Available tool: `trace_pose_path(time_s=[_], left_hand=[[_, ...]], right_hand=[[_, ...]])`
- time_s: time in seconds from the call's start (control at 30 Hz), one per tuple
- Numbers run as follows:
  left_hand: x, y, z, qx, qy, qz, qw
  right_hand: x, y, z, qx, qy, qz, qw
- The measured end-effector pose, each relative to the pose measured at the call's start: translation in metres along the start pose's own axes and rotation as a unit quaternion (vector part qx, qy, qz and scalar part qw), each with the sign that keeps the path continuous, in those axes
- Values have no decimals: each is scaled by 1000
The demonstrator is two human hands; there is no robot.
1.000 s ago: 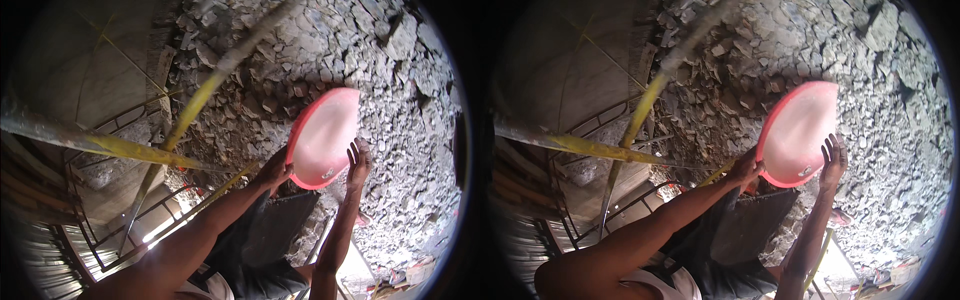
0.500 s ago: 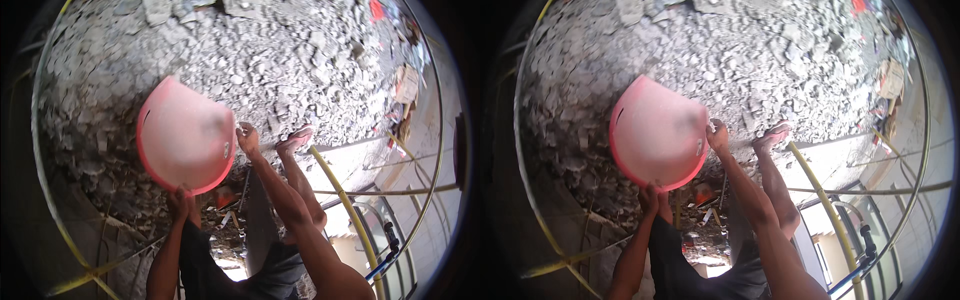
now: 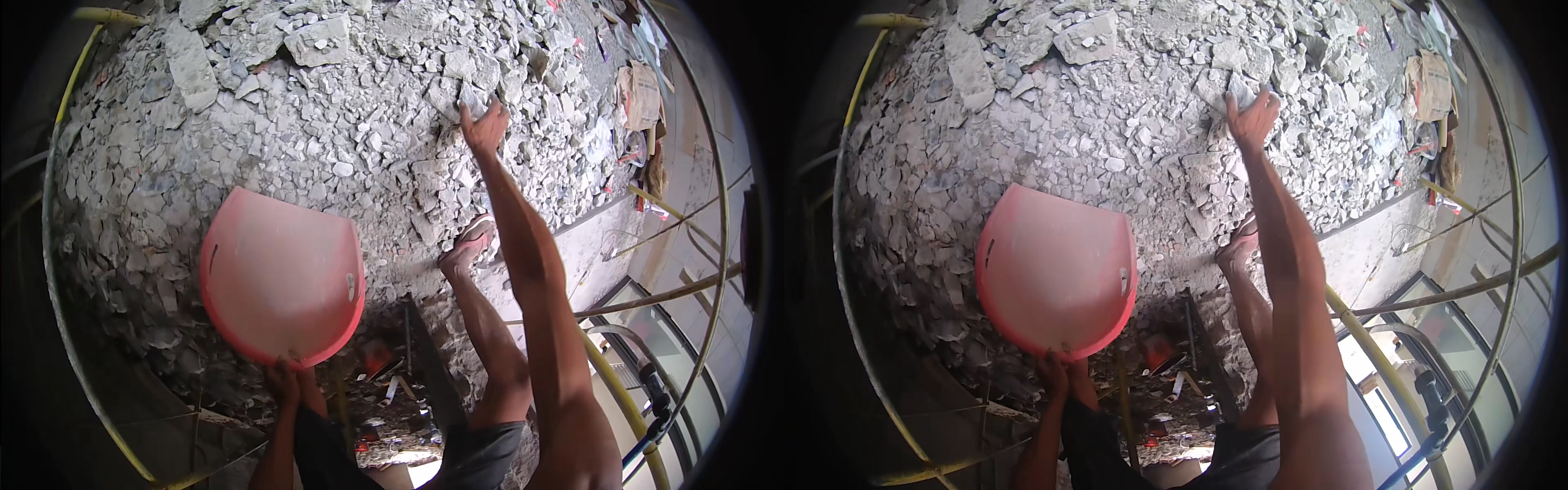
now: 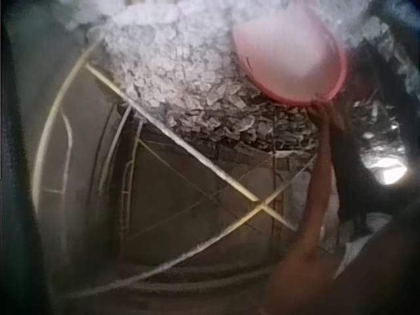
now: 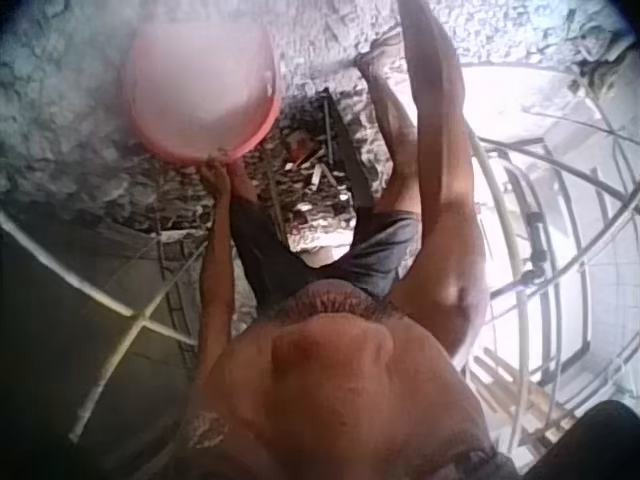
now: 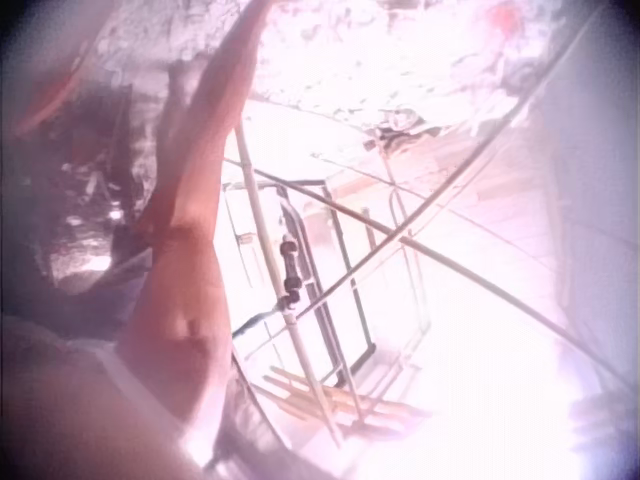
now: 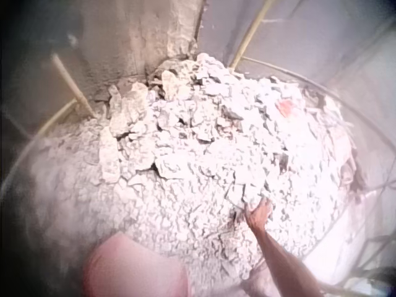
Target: The person collects fragments of rock and concrete by hand into a red container, then carries the container through a construction site and empties the debris into a pile.
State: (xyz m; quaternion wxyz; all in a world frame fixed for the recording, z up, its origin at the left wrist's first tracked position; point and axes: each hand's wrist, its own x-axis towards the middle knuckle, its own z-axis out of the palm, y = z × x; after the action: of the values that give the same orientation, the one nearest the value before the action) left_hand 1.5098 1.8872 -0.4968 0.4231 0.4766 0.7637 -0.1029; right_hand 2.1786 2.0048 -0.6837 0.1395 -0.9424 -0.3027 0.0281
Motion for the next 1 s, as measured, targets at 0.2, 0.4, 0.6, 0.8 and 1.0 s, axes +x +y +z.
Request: trace_pose_path(time_s=[0.2,0.4,0.6,0.8,1.0], left_hand=[[-4,52,6,-76,-39,-90,992],[-3,36,9,-144,-10,-35,989],[18,60,15,-177,-8,-49,983],[47,21,8,-354,14,-171,920],[43,66,39,-430,67,-152,888]], right_hand=[[58,-24,21,-156,-295,133,933],[56,-94,27,-209,-251,259,909],[60,-76,46,-203,-275,155,927],[108,2,56,-68,-461,100,879],[58,-40,25,110,-435,61,892]])
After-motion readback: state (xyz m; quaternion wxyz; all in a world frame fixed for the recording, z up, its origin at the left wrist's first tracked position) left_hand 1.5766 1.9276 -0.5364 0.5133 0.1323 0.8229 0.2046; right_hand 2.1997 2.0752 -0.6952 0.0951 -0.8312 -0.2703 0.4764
